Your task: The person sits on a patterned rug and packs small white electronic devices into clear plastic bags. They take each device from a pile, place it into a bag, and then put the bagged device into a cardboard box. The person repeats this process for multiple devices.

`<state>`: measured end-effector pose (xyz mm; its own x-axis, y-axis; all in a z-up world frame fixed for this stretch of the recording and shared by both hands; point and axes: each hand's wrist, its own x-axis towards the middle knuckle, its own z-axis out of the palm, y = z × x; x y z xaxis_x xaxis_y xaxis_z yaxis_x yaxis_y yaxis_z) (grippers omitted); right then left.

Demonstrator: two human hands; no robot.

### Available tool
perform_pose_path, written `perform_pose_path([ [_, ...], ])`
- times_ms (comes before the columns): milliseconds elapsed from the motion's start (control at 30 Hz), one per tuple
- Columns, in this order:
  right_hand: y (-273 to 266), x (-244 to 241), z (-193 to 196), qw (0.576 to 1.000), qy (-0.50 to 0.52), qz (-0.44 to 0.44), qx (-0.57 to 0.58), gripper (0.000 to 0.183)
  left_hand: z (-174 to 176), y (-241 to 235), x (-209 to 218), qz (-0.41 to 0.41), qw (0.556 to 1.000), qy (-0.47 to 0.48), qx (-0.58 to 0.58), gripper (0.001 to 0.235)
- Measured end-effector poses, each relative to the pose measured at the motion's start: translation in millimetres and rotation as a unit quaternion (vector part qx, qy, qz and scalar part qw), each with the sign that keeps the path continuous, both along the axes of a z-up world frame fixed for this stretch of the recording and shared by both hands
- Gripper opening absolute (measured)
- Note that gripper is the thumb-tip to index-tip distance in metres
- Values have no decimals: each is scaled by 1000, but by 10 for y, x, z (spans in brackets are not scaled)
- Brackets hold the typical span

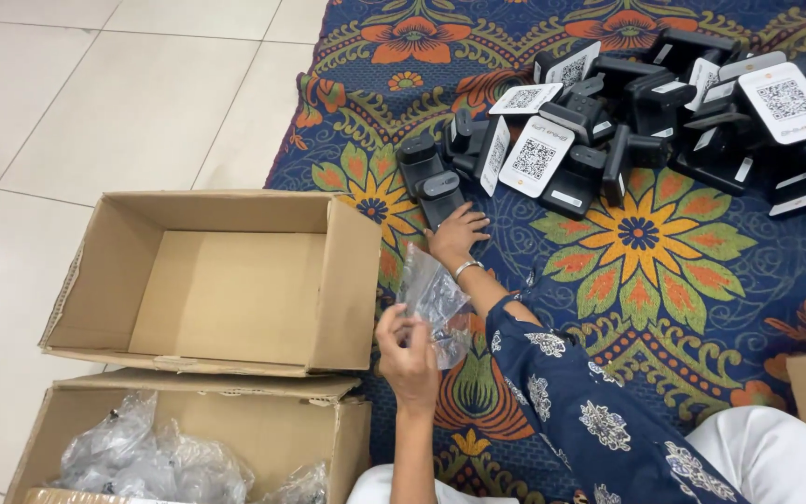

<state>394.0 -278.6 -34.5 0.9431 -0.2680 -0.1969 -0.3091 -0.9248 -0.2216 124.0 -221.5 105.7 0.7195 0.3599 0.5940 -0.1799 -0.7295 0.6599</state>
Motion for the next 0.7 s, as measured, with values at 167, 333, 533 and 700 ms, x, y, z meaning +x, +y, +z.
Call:
perform_pose_path([
  [167,-191,-100,-132,994,-62,43,-77,128,163,-20,-6,-42,989,16,139,24],
  [333,-609,-578,-7,977,-110,130,-131,127,161,-23,14,-40,989,22,139,18],
  [533,-1077,-1513,143,973,-123,172,-97,117,87,9,22,-39,993,41,108,18],
  [700,-1405,-2357,431,977,-86,189,-39,113,15,12,2,-36,990,68,115,16],
])
